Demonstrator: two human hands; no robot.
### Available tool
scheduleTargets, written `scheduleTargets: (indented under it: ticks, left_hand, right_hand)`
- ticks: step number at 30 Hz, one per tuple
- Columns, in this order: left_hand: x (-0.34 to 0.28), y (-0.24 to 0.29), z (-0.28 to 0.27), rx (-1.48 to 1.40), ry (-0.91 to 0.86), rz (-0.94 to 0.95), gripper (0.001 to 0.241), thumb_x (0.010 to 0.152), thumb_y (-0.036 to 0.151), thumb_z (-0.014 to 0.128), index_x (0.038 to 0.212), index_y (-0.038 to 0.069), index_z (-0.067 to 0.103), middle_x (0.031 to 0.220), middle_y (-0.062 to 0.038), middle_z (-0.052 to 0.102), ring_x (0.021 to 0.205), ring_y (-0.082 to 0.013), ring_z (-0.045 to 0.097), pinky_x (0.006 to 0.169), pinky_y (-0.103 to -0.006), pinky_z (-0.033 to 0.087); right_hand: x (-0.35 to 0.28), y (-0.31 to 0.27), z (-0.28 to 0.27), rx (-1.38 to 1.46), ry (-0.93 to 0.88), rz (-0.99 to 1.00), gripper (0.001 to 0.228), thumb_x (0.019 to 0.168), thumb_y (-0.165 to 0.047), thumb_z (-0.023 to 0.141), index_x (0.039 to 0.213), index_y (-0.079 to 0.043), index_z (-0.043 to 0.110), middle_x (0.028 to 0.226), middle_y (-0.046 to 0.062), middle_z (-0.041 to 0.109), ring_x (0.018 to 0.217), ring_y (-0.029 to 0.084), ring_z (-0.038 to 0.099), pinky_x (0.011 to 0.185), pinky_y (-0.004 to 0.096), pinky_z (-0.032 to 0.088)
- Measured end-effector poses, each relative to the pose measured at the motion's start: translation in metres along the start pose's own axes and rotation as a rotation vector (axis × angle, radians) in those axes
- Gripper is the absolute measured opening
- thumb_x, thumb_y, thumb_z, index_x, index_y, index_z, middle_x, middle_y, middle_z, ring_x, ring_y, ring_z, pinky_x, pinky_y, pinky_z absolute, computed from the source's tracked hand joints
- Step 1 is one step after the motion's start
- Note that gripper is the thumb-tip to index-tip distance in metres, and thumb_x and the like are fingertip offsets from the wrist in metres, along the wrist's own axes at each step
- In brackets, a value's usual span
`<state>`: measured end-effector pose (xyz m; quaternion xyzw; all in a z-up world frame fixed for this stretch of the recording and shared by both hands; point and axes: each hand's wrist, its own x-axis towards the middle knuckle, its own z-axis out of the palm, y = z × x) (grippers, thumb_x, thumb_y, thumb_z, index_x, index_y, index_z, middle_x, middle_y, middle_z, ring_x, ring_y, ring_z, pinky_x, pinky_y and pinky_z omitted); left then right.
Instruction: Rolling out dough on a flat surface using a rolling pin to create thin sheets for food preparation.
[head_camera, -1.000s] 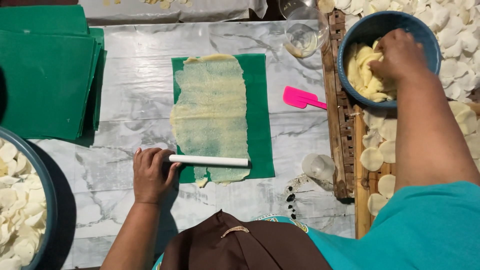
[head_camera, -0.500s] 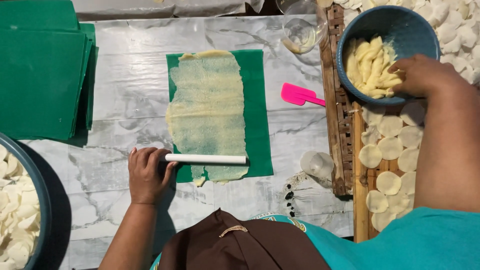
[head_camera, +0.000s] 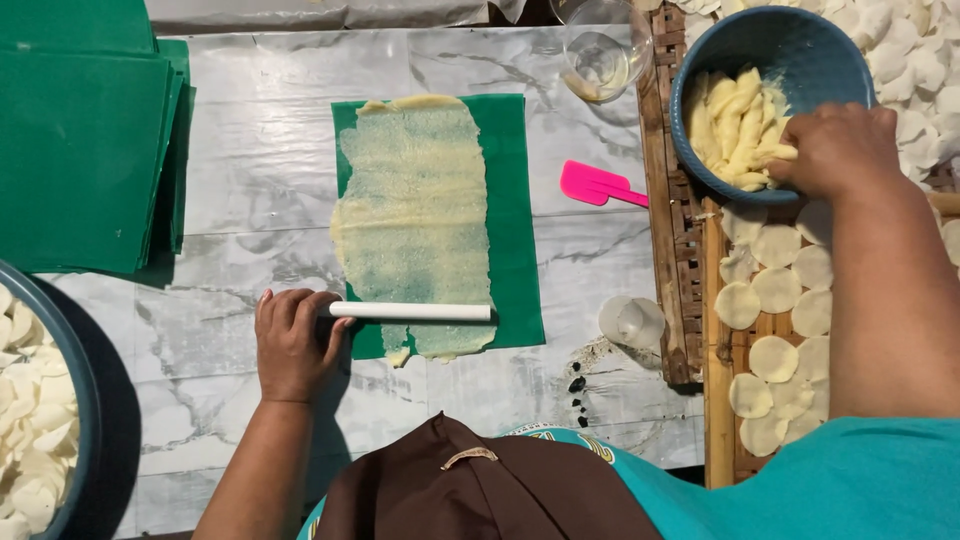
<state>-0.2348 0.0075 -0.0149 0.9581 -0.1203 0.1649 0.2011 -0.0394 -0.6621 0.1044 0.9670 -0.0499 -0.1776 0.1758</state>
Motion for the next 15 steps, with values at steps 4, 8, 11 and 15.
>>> scheduleTargets:
  ticks: [4,8,11,15]
  left_hand:
    - [0.002,0.004,-0.004,-0.005,0.005,-0.011,0.034,0.097,0.04,0.068,0.119,0.013,0.067,0.116,-0.009,0.061,0.112,-0.0296,0.059,0.118,-0.0576,0.036]
    - [0.001,0.001,0.001,-0.006,0.021,-0.001,0.034,0.098,0.041,0.066,0.118,0.013,0.068,0.115,-0.009,0.061,0.112,-0.0302,0.059,0.118,-0.057,0.037]
    - [0.001,0.002,0.001,-0.009,0.019,0.001,0.032,0.1,0.038,0.066,0.12,0.013,0.068,0.115,-0.009,0.061,0.114,-0.0317,0.058,0.119,-0.0573,0.035]
    - [-0.001,0.001,-0.001,0.04,0.065,0.04,0.04,0.105,0.048,0.048,0.105,0.011,0.064,0.103,-0.009,0.061,0.101,-0.0321,0.058,0.116,-0.0506,0.033]
  right_hand:
    - [0.017,0.032,0.024,0.288,0.122,-0.038,0.043,0.083,-0.032,0.085,0.116,-0.008,0.074,0.122,0.024,0.061,0.107,0.043,0.058,0.093,0.051,0.039]
    - [-0.002,0.053,0.017,0.81,0.29,0.072,0.024,0.108,-0.007,0.076,0.119,-0.003,0.054,0.105,0.019,0.057,0.083,0.03,0.05,0.063,0.043,0.038]
    - [0.025,0.084,0.056,1.255,0.487,-0.053,0.032,0.118,-0.004,0.069,0.131,-0.006,0.04,0.109,0.017,0.055,0.09,0.027,0.071,0.063,0.033,0.058]
    - [-0.019,-0.013,0.007,1.383,0.42,-0.36,0.024,0.131,-0.018,0.061,0.142,-0.009,0.041,0.126,0.017,0.06,0.099,0.021,0.062,0.091,0.036,0.061]
